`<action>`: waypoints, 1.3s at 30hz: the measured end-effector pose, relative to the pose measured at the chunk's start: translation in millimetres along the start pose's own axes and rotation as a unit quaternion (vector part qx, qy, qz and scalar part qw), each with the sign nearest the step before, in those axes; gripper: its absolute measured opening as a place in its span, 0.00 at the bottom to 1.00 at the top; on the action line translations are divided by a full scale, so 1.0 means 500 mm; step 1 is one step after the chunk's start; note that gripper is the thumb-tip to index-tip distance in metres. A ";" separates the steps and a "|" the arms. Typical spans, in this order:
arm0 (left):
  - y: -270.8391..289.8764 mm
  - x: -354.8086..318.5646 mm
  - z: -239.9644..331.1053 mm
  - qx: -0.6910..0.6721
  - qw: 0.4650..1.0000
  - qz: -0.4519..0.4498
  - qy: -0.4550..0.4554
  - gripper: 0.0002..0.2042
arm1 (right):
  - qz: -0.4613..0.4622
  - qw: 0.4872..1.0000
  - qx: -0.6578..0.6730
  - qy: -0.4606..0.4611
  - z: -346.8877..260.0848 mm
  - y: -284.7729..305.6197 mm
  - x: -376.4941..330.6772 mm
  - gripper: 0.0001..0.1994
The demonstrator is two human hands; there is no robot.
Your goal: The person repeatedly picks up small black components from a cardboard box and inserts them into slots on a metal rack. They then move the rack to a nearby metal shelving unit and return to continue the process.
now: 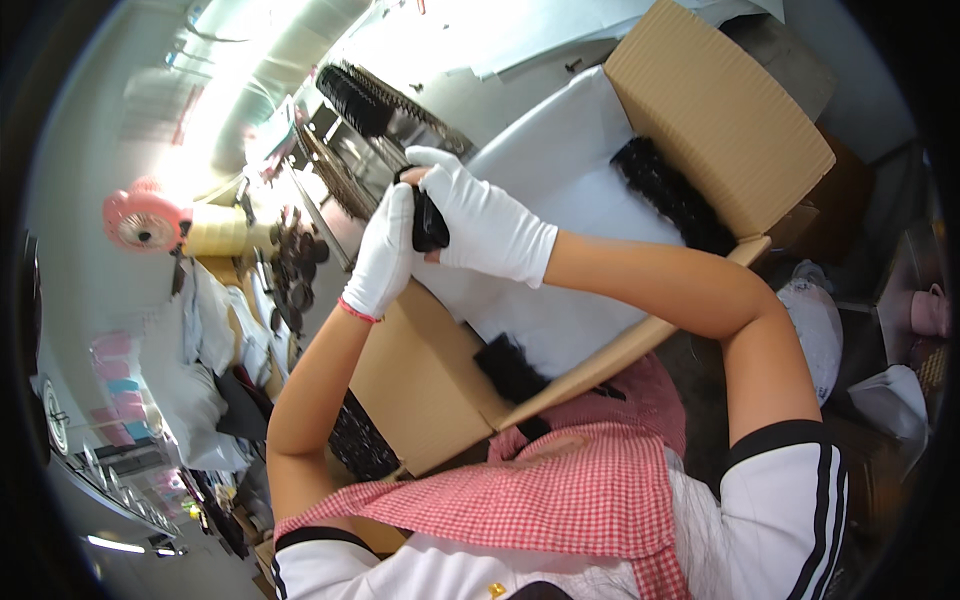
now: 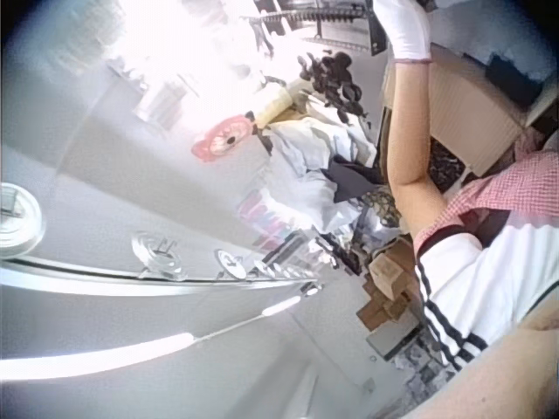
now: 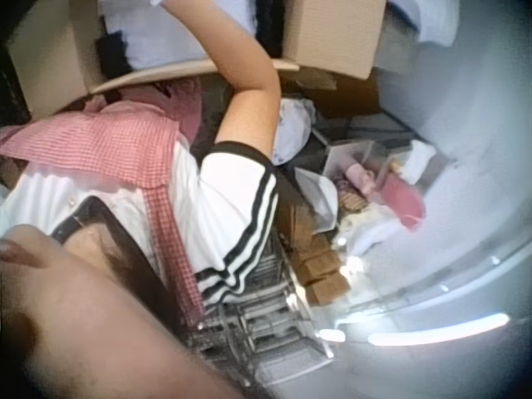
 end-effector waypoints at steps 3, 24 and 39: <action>-0.041 -0.032 -0.010 -0.197 0.980 -0.007 0.007 0.24 | 0.015 1.000 -0.002 0.003 -0.008 -0.016 -0.031 0.44; -0.121 -0.069 -0.196 0.162 0.840 -0.468 0.223 0.30 | -0.361 0.914 -0.013 -0.186 0.075 -0.025 -0.172 0.32; -0.034 -0.074 -0.075 0.196 0.849 -0.430 0.239 0.15 | -0.387 0.874 0.164 -0.245 0.014 -0.192 -0.213 0.37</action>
Point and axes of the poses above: each hand's wrist, its own x-axis towards the middle knuckle, its own y-axis out of the back of the hand, z = x × y, the point moved 2 cm from there along x, towards the middle knuckle, and after that the axes turned 14 degrees about -z, right-handed, at the moved point
